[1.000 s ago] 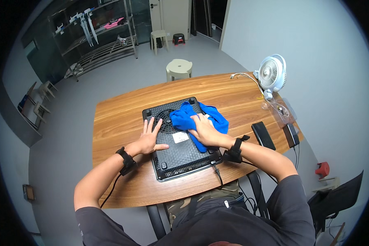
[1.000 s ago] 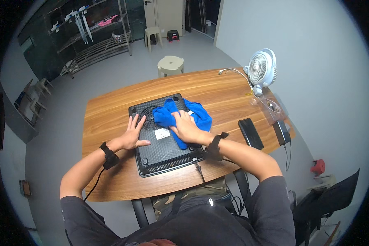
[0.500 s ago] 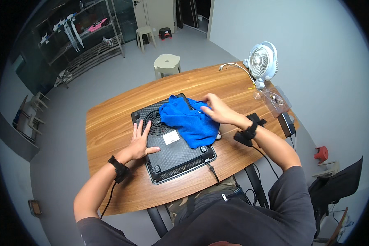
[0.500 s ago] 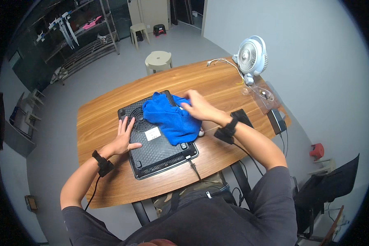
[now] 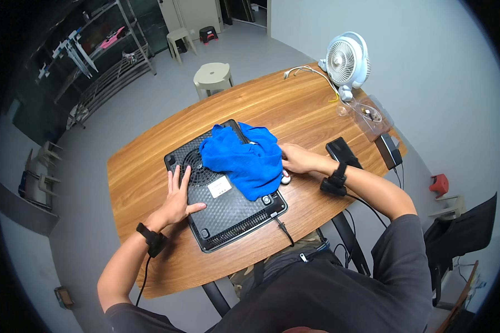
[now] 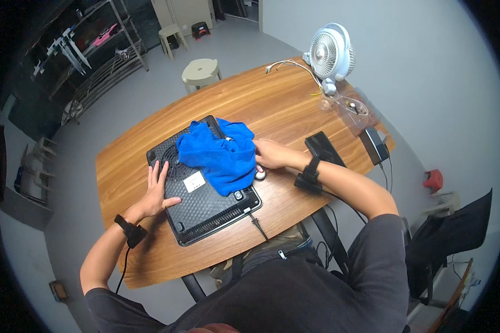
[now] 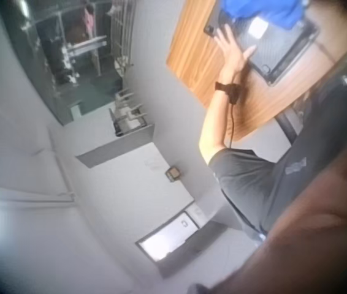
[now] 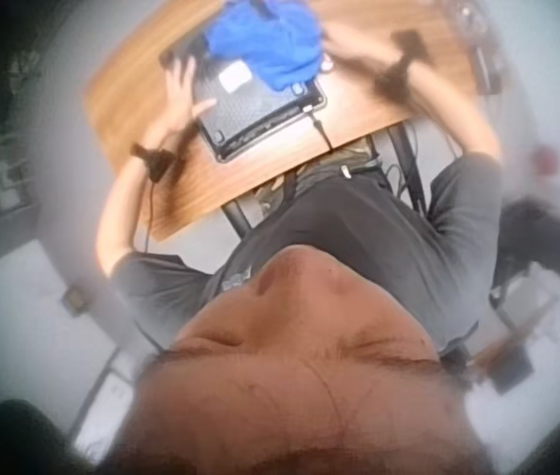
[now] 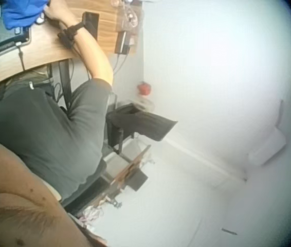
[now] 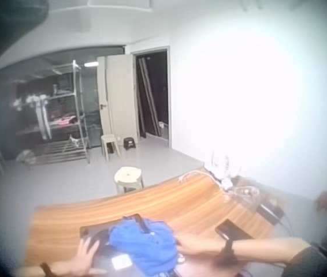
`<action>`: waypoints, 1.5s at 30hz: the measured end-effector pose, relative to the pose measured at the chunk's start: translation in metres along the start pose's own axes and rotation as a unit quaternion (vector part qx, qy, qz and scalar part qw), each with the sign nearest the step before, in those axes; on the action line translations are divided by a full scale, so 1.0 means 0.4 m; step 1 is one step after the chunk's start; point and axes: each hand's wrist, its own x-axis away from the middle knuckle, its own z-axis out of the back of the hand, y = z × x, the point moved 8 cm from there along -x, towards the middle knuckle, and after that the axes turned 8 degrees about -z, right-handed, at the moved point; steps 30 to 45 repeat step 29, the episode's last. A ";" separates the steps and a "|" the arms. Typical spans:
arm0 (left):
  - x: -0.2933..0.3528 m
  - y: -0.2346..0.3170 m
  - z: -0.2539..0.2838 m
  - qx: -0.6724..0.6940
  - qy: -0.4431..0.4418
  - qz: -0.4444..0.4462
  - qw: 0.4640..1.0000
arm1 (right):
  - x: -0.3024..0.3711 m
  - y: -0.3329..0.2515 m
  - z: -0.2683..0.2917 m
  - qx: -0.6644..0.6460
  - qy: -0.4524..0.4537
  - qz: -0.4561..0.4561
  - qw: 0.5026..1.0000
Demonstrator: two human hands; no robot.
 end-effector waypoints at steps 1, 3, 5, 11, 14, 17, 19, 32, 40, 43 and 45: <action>0.017 -0.005 0.001 0.003 0.001 0.007 1.000 | -0.015 -0.044 -0.017 -0.050 -0.125 -0.097 0.986; 0.009 0.001 0.005 0.000 0.007 -0.001 1.000 | -0.030 -0.066 -0.012 -0.020 -0.042 0.035 0.998; 0.015 0.004 0.007 0.001 0.002 0.015 1.000 | -0.040 -0.096 -0.014 -0.013 -0.048 0.087 0.995; 0.004 -0.002 0.008 0.008 0.004 0.013 1.000 | -0.060 -0.059 -0.070 -0.042 -0.090 0.031 0.995; 0.008 -0.005 0.006 0.007 0.005 0.010 1.000 | -0.038 -0.054 -0.057 -0.039 -0.112 -0.025 0.993; 0.007 -0.012 0.004 0.006 0.011 0.008 1.000 | 0.022 -0.037 -0.019 -0.038 -0.113 -0.076 0.990; 0.004 -0.009 0.005 0.006 0.011 0.006 1.000 | 0.066 0.032 -0.010 0.005 -0.108 -0.104 0.989; 0.009 -0.005 0.011 -0.004 0.009 0.013 1.000 | 0.153 0.097 0.176 0.210 -0.071 -0.258 0.940; 0.009 -0.005 0.011 -0.004 0.009 0.013 1.000 | 0.153 0.097 0.176 0.210 -0.071 -0.258 0.940; 0.009 -0.005 0.011 -0.004 0.009 0.013 1.000 | 0.153 0.097 0.176 0.210 -0.071 -0.258 0.940; 0.009 -0.005 0.011 -0.004 0.009 0.013 1.000 | 0.153 0.097 0.176 0.210 -0.071 -0.258 0.940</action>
